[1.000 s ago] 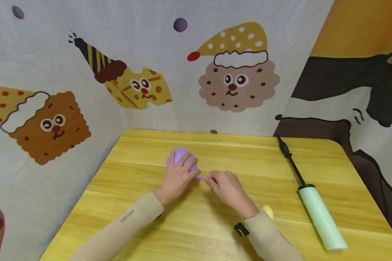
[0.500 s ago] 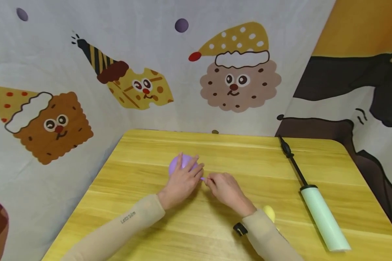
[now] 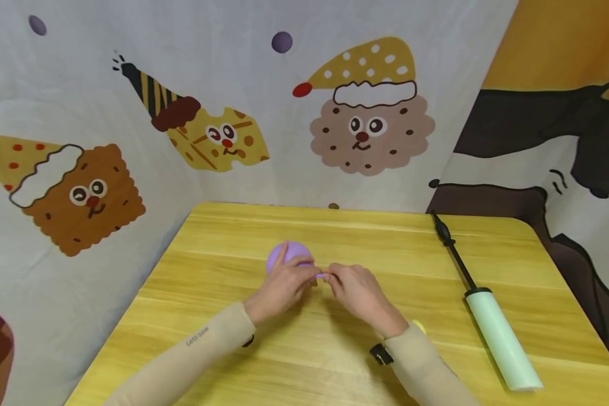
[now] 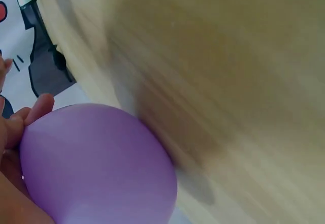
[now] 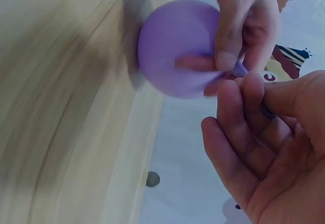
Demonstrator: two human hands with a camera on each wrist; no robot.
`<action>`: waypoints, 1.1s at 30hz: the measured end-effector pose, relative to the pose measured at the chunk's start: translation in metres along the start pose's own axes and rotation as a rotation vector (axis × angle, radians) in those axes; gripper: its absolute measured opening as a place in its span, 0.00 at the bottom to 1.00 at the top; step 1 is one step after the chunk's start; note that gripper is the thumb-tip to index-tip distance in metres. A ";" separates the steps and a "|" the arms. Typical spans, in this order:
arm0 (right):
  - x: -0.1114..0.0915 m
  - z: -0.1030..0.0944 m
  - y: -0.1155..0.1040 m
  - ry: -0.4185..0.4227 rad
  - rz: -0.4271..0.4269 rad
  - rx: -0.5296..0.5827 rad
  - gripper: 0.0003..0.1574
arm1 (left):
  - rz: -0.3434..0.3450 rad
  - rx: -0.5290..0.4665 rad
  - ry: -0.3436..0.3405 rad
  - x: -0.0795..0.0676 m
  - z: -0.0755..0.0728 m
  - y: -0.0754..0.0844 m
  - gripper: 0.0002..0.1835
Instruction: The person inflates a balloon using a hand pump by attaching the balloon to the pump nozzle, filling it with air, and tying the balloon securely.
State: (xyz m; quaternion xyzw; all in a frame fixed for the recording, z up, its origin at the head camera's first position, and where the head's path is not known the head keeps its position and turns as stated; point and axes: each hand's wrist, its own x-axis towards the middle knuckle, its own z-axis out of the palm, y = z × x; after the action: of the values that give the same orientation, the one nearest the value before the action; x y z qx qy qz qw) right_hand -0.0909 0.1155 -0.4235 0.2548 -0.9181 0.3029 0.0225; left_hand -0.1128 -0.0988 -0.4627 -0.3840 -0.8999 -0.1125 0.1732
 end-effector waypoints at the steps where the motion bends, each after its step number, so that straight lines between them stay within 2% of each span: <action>1: -0.001 -0.001 0.001 0.010 -0.004 -0.013 0.10 | 0.001 -0.002 -0.009 0.000 0.001 0.001 0.10; 4: -0.005 -0.003 0.004 0.034 -0.028 -0.050 0.10 | -0.001 0.012 -0.035 -0.001 0.002 0.001 0.08; 7: -0.009 -0.007 0.006 0.053 -0.050 -0.063 0.09 | 0.024 0.120 -0.033 -0.002 0.003 -0.006 0.07; 11: -0.017 -0.015 0.005 0.075 -0.069 -0.054 0.06 | 0.082 0.279 0.036 -0.008 0.003 -0.029 0.16; 16: -0.035 -0.029 0.002 0.140 -0.127 -0.058 0.07 | 0.122 0.281 0.146 -0.016 0.000 -0.057 0.21; 18: -0.041 -0.034 0.001 0.169 -0.168 -0.072 0.08 | 0.132 0.280 0.167 -0.017 -0.003 -0.064 0.22; 21: -0.044 -0.041 0.001 0.225 -0.231 -0.127 0.09 | 0.162 0.288 0.167 -0.017 -0.008 -0.065 0.24; 24: -0.037 -0.049 0.002 0.309 -0.292 -0.217 0.03 | 0.195 0.282 0.145 -0.012 -0.016 -0.055 0.23; 25: -0.033 -0.051 0.003 0.346 -0.313 -0.254 0.02 | 0.203 0.265 0.137 -0.010 -0.019 -0.050 0.21; 27: -0.023 -0.055 0.006 0.420 -0.350 -0.314 0.13 | 0.211 0.200 0.115 -0.004 -0.025 -0.038 0.15; 29: -0.013 -0.058 0.010 0.480 -0.375 -0.352 0.22 | 0.214 0.073 0.067 0.004 -0.032 -0.027 0.08; 31: -0.004 -0.058 0.013 0.518 -0.386 -0.368 0.28 | 0.206 -0.124 -0.007 0.013 -0.039 -0.018 0.03; 33: 0.003 -0.056 0.016 0.538 -0.389 -0.372 0.29 | 0.166 -0.391 -0.118 0.019 -0.046 -0.012 0.08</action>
State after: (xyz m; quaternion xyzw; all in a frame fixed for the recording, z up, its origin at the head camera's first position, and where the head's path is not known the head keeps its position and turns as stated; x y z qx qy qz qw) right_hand -0.1074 0.1572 -0.3861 0.3271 -0.8532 0.1773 0.3655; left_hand -0.1236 -0.1100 -0.4142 -0.4889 -0.8349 -0.2477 0.0511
